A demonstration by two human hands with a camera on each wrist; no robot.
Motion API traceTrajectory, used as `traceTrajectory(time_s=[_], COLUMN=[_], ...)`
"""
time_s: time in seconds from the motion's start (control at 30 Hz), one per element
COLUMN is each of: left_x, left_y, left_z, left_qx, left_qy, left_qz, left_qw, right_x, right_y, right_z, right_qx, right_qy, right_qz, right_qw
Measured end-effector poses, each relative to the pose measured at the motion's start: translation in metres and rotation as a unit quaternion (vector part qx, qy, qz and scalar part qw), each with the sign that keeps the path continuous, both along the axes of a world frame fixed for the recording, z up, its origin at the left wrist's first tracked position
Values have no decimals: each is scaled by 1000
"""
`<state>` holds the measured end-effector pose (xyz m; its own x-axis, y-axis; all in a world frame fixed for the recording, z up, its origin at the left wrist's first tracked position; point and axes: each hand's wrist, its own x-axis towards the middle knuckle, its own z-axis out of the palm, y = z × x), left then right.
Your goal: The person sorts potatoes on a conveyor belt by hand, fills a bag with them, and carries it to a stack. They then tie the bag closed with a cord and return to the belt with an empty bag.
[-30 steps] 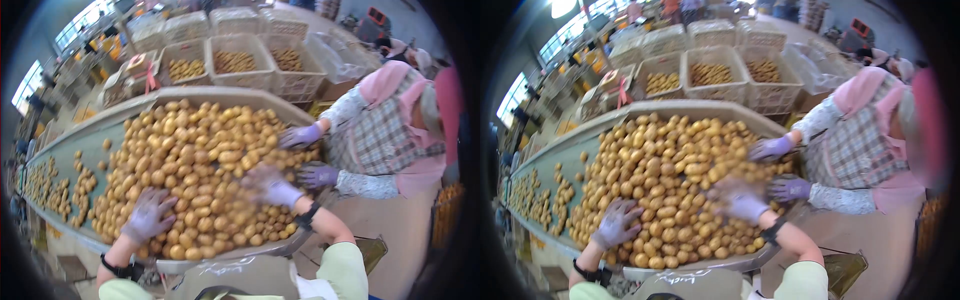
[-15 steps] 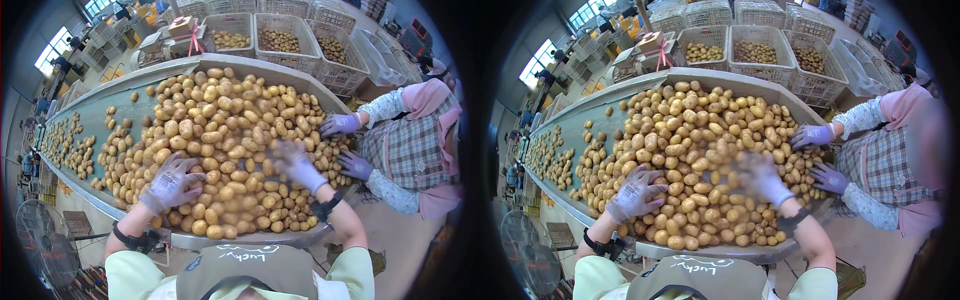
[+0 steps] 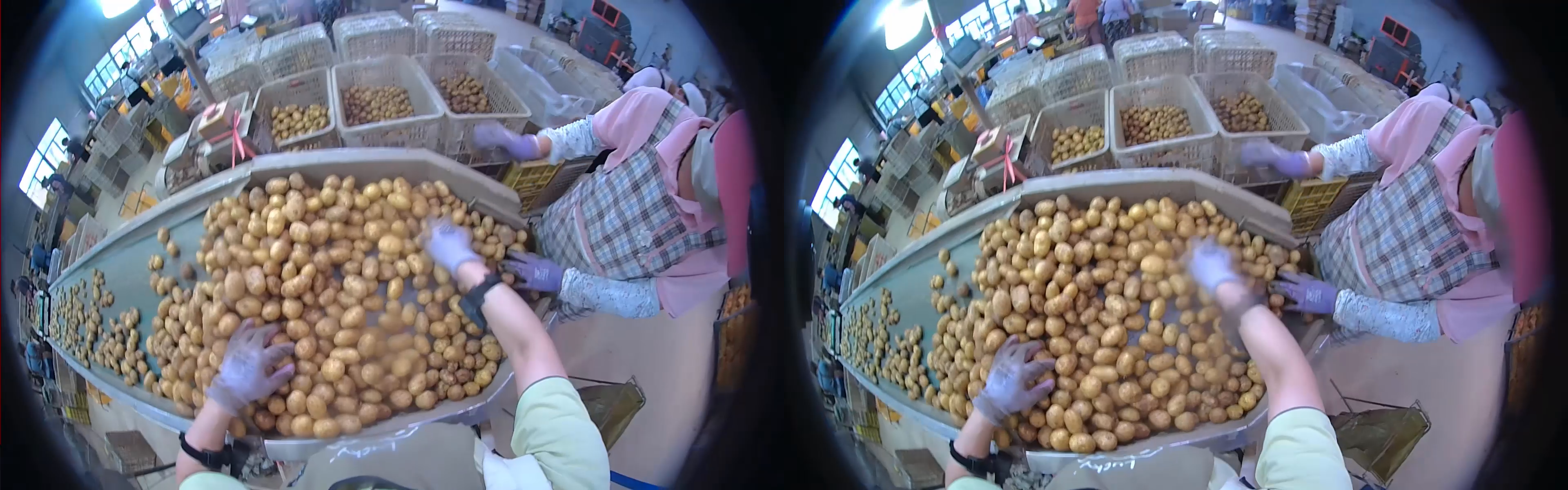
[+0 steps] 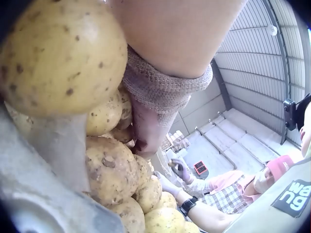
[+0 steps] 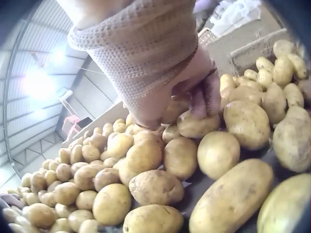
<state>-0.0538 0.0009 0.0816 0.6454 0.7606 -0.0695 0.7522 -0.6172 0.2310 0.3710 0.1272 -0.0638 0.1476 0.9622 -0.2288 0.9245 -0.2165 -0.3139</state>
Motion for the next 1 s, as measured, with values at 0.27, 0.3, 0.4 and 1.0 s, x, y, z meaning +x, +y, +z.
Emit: traceTrajectory(time_s=[0.27, 0.3, 0.4, 1.0], left_x=[1, 2, 5, 2], left_y=[-5, -5, -12, -15], left_z=[-4, -3, -1, 17], left_qx=[17, 11, 2, 4], left_qy=[34, 34, 38, 24], left_qz=[-5, 4, 30, 32], left_qw=[999, 999, 999, 999], right_x=[-31, -12, 91, -19], right_y=[-64, -54, 16, -145], right_z=[139, 163, 198, 13], right_qx=[468, 469, 482, 35], right_qy=[81, 79, 18, -58], right_qz=[433, 424, 94, 281], right_qw=[766, 770, 871, 957])
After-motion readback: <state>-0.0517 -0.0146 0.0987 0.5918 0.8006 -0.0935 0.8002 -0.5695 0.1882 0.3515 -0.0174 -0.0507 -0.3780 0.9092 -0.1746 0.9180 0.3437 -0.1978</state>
